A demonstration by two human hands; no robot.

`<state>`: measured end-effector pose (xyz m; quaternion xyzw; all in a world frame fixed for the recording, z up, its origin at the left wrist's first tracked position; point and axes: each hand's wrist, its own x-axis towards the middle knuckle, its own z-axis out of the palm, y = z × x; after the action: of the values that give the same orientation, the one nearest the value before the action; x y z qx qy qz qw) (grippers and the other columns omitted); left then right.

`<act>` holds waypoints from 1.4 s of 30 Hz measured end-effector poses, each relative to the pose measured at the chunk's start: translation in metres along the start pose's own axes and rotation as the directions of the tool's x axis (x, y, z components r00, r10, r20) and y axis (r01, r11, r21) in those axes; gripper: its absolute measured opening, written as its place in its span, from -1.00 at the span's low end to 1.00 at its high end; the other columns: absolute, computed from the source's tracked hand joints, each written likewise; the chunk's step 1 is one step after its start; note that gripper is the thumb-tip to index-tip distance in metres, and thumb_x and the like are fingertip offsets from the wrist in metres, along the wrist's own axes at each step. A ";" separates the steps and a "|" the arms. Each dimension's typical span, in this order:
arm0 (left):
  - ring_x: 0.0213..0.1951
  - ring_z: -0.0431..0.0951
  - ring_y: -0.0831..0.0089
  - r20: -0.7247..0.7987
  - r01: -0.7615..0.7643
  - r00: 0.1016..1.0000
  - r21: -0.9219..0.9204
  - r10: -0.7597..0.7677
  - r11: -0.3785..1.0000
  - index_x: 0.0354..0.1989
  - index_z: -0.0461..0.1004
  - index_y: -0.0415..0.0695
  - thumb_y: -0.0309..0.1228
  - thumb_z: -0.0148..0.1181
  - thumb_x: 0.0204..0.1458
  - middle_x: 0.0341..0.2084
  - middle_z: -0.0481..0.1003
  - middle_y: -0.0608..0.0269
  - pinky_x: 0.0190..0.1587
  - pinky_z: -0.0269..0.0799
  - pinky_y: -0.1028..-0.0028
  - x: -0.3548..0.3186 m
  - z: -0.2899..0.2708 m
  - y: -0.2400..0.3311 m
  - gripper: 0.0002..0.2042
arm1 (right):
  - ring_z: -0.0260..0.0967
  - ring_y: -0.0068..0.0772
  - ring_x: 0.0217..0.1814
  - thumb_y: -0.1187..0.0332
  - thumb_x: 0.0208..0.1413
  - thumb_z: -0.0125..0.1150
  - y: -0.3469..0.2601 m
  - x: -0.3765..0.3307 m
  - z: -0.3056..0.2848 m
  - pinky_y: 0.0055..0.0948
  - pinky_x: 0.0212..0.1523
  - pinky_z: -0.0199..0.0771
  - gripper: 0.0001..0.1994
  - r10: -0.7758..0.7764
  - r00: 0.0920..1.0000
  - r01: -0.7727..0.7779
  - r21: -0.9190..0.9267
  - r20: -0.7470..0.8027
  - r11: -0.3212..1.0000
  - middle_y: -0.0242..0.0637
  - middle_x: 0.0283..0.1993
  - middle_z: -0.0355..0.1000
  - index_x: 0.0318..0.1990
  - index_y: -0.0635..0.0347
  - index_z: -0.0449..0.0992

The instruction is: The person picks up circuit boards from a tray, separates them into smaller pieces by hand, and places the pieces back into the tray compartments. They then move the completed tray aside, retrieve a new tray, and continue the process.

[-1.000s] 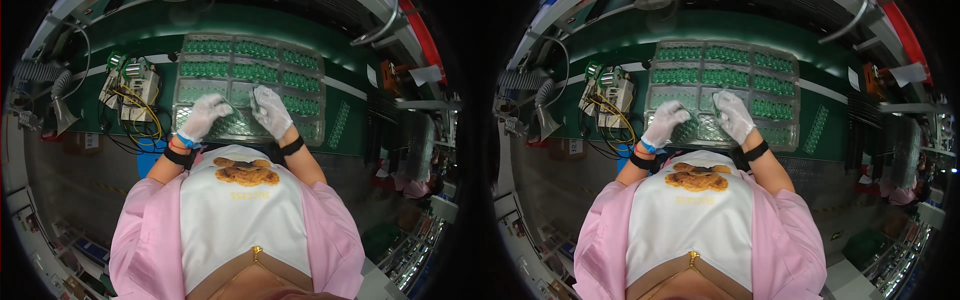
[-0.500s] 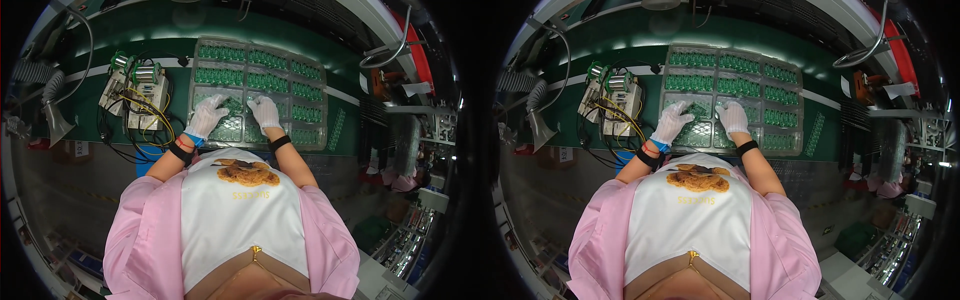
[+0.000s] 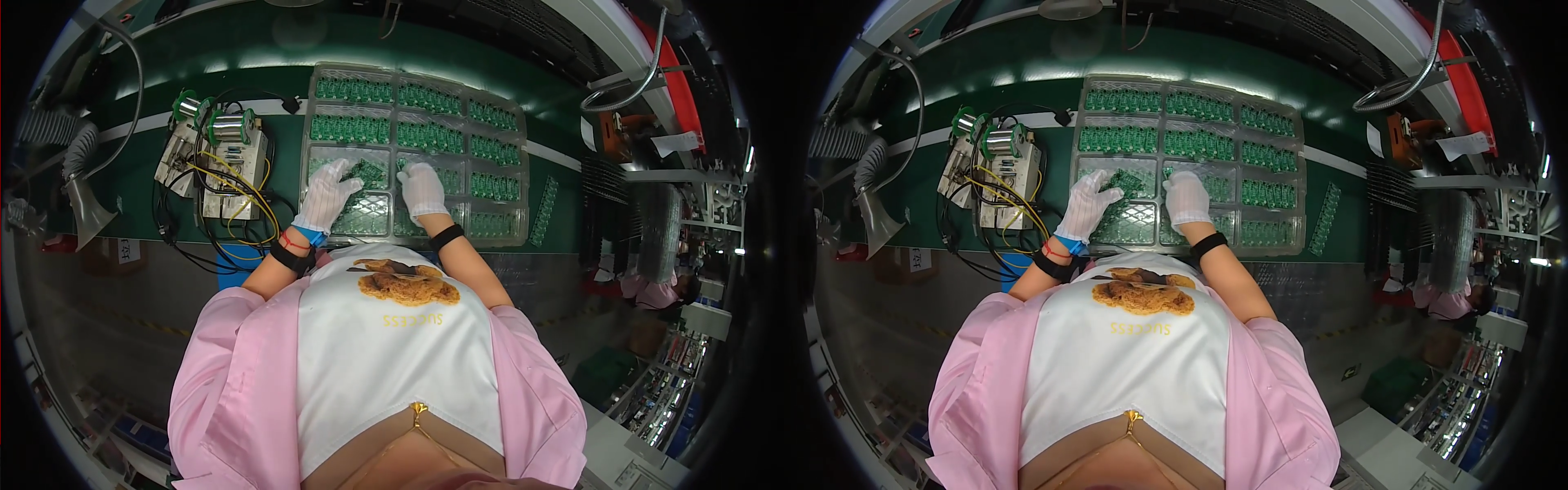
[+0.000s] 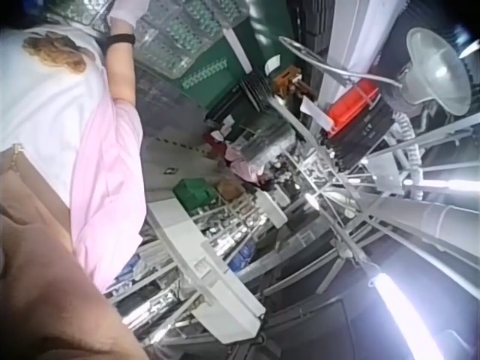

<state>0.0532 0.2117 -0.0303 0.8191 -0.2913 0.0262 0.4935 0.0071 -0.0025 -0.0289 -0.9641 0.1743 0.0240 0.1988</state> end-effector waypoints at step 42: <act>-0.31 0.46 0.24 0.127 -0.261 0.956 -0.040 0.264 0.965 -0.39 0.49 -0.21 -0.41 0.01 0.13 -0.35 0.45 0.09 -0.28 0.38 0.34 0.010 -0.013 0.017 -0.83 | 0.30 -0.12 0.11 0.22 0.08 0.16 0.016 -0.011 -0.024 -0.22 0.02 0.39 -0.48 -0.010 1.000 0.004 0.521 0.008 0.854 0.00 0.16 0.26 0.23 -0.05 0.24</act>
<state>0.0558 0.2119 -0.0065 0.7675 -0.4292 0.0343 0.4749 -0.0093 -0.0225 -0.0121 -0.8749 0.1698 -0.0197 0.4532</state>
